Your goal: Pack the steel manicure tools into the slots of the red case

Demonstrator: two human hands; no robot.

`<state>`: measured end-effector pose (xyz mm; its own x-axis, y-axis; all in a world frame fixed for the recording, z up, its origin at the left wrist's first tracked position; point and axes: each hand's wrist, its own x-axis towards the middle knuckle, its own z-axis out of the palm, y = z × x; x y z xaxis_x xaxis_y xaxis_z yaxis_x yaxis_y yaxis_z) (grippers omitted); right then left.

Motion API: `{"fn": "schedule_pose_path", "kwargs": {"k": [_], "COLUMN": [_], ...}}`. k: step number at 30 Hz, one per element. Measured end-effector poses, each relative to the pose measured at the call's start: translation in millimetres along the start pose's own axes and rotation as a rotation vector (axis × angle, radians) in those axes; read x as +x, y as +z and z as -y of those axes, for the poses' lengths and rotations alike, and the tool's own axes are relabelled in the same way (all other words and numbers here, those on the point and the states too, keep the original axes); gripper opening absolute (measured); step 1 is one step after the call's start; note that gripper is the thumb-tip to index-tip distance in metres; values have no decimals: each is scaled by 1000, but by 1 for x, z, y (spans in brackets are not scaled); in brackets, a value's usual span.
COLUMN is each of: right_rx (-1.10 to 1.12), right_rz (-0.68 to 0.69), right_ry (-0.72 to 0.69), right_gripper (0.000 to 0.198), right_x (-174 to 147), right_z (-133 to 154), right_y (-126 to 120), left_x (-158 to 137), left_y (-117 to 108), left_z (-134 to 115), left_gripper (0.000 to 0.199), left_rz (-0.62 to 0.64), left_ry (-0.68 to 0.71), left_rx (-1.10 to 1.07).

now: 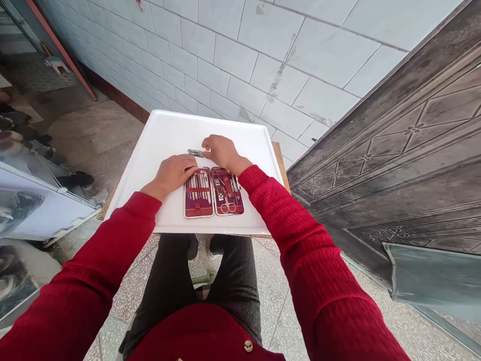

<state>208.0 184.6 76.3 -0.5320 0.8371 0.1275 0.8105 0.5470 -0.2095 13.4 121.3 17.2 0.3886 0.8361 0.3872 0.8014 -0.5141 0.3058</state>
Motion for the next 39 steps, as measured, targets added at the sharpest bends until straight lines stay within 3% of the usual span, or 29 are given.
{"fn": "schedule_pose_path", "kwargs": {"k": [2,5,8,17,21,25,31,39], "right_rx": [58,193,218,-128,-230,-207,-165,-154], "right_rz": [-1,120,150,280,271,283,439,423], "right_ry": [4,18,14,173,226,249,326,370], "right_gripper": [19,14,14,25,31,26,15,22], "right_x": [-22,-52,-63,-45,-41,-32,-16,-15], "right_z": [6,19,32,76,84,89,104,113], "right_y": [-6,-10,-8,-8,-3,3,-3,-5], "left_x": [1,3,4,6,7,7,6,6], "left_y": [0,2,6,11,13,14,13,10], "left_z": [2,7,12,20,22,22,21,15], "left_gripper": [26,22,22,25,25,26,26,27], "left_rz": [7,-16,-82,-166,-172,-151,-139,-98], "left_ry": [-23,-86,-170,-275,-264,-248,-247,-265], "left_rx": [-37,-123,-209,-455,-466,-440,-435,-370]}}
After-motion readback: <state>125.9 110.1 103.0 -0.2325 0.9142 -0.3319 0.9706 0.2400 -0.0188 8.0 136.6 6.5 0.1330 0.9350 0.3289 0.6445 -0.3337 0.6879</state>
